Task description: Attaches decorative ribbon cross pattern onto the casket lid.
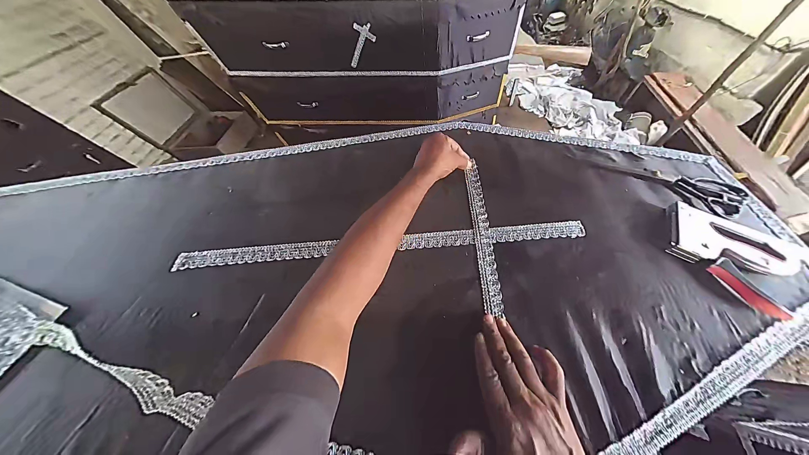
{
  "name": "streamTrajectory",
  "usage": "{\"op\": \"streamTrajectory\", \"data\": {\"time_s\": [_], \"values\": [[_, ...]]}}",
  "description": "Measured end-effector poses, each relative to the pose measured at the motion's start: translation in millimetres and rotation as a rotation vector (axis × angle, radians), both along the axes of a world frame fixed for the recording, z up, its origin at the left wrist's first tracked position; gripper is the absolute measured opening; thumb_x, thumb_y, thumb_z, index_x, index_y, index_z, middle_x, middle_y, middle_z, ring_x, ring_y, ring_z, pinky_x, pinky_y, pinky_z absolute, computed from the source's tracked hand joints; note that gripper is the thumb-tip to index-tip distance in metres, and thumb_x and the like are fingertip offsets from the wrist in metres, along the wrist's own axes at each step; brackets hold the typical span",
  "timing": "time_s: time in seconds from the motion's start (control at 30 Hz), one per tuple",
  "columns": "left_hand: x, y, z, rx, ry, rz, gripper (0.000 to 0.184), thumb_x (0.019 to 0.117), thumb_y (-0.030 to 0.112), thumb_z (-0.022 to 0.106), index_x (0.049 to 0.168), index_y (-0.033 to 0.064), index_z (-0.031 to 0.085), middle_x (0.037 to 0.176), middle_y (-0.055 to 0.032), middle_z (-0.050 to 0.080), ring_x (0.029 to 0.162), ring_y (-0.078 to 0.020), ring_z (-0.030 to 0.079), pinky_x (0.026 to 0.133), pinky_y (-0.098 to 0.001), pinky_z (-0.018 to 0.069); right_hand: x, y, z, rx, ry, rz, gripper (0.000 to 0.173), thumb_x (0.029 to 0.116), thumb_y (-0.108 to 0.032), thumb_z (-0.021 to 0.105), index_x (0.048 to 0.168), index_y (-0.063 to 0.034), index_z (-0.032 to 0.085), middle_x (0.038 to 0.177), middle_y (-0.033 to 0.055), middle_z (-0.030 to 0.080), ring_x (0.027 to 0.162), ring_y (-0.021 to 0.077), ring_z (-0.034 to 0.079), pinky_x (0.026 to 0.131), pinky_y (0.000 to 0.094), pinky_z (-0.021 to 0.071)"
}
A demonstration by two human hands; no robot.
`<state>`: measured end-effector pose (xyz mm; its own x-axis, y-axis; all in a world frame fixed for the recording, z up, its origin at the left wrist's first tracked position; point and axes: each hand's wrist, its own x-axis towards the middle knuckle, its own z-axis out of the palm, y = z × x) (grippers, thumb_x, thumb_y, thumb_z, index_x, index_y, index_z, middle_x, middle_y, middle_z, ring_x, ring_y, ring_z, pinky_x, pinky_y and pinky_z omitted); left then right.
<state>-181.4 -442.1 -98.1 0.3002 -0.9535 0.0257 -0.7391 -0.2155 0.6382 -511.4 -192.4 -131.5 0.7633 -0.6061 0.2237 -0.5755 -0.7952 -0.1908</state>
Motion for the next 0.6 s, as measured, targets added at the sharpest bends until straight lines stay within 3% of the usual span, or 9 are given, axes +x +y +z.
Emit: {"op": "streamTrajectory", "data": {"time_s": [0.33,0.6], "values": [[5.7,-1.1,2.2,0.032,0.010,0.047,0.019,0.0831,0.027,0.083,0.097,0.0141,0.081,0.094,-0.0091,0.076,0.092,-0.0271,0.070,0.085,-0.0577,0.0527,1.0,-0.6,-3.7,0.003,-0.014,0.010,0.101,0.0892,-0.088,0.026,0.142,-0.0091,0.061,0.155,0.0106,0.052,0.145,0.0255,0.047,0.110,0.0557,0.0345],[5.8,-4.5,-0.7,0.021,0.031,0.074,0.019,0.0791,0.027,0.085,0.094,0.0150,0.082,0.094,-0.0080,0.077,0.092,-0.0266,0.071,0.083,-0.0585,0.0530,0.9,1.7,-1.4,-0.004,-0.033,-0.006,0.103,0.0873,-0.089,0.028,0.140,-0.0083,0.062,0.152,0.0111,0.055,0.143,0.0257,0.049,0.108,0.0534,0.0375]]}}
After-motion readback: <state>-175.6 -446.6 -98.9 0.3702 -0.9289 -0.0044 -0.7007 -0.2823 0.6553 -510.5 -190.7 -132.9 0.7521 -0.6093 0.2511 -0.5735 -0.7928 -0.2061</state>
